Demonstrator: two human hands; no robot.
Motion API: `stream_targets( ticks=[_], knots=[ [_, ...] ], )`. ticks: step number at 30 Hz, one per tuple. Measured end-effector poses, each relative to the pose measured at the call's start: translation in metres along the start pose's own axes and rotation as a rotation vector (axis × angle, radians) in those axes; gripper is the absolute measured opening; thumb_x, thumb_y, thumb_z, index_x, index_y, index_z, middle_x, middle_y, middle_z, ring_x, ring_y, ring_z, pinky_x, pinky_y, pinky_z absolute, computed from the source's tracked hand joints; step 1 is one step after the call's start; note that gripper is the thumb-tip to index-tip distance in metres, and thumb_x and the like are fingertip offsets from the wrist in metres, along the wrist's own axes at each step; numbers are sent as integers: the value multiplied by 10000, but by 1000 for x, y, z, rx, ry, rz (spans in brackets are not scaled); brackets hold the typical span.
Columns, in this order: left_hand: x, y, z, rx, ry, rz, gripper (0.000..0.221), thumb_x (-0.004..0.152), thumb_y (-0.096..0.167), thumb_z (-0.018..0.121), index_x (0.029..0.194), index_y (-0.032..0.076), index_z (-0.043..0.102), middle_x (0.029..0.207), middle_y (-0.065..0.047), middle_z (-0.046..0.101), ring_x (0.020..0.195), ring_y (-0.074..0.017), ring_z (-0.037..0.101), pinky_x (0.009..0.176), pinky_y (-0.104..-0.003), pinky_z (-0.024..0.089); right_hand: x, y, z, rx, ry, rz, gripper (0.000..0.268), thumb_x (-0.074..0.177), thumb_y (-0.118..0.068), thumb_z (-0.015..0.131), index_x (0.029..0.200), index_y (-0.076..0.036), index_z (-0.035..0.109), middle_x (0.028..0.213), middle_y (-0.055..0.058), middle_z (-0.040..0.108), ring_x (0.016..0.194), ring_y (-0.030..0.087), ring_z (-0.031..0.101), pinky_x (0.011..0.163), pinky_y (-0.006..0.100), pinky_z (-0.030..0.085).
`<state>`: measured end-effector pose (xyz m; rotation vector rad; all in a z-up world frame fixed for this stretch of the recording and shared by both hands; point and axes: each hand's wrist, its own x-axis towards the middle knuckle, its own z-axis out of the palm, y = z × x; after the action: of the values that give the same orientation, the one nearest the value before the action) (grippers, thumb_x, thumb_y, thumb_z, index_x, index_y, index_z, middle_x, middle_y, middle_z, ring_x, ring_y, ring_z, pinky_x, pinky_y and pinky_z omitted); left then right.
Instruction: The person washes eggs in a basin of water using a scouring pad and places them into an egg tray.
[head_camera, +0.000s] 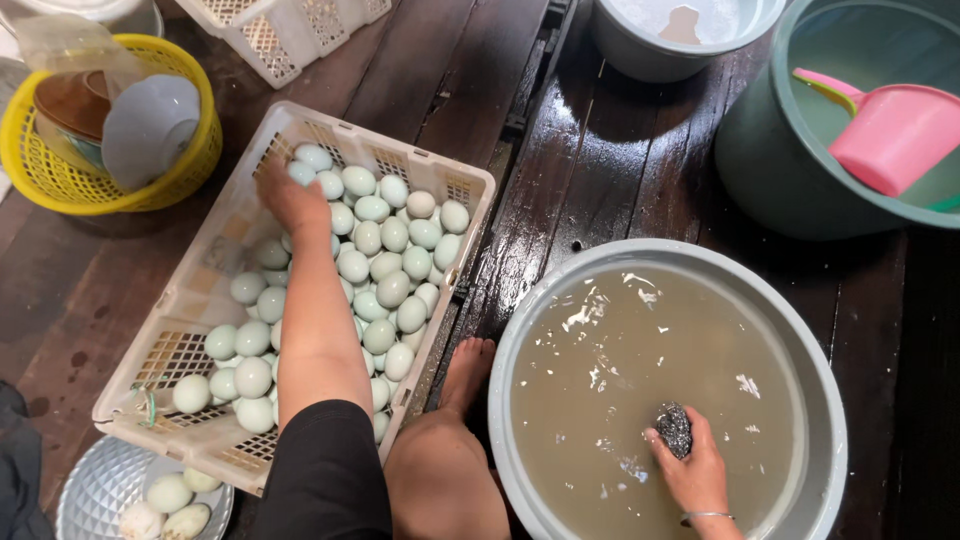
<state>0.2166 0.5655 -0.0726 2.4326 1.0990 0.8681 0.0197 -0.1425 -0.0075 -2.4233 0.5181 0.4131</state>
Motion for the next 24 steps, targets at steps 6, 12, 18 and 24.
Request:
stream_targets(
  ticks=[6, 12, 18, 24],
  knots=[
    [-9, 42, -35, -328, -48, -368, 362, 876, 86, 771, 1201, 162, 630, 1294, -103, 434, 1231, -323, 504, 1005, -479, 467, 3, 0, 2, -44, -52, 27, 791, 766, -496, 715, 1453, -181, 482, 1299, -2, 625, 773, 287, 588, 942, 397, 472],
    [-124, 192, -78, -526, -70, 589, 215, 875, 14, 624, 1079, 79, 648, 977, -204, 563, 968, -389, 518, 916, -461, 419, 2, 5, 4, -324, -239, 55, 636, 863, -401, 676, 1419, -279, 392, 1133, 149, 671, 1050, 379, 621, 854, 440, 511],
    [-382, 267, -115, -334, -1648, 935, 113, 809, 285, 799, 899, 222, 778, 862, -54, 768, 905, -268, 743, 854, -391, 560, -9, -11, -7, -504, -271, -58, 655, 830, -367, 771, 1422, -277, 504, 1159, 169, 741, 1182, 354, 694, 1001, 482, 570],
    [-537, 220, -81, 655, -1868, 1581, 619, 675, 543, 838, 1052, 55, 776, 969, -176, 751, 901, -366, 730, 749, -546, 607, -4, 10, -4, -400, -296, -95, 579, 878, -352, 728, 1353, -217, 425, 1277, 204, 642, 1212, 415, 635, 1003, 603, 503]
  ],
)
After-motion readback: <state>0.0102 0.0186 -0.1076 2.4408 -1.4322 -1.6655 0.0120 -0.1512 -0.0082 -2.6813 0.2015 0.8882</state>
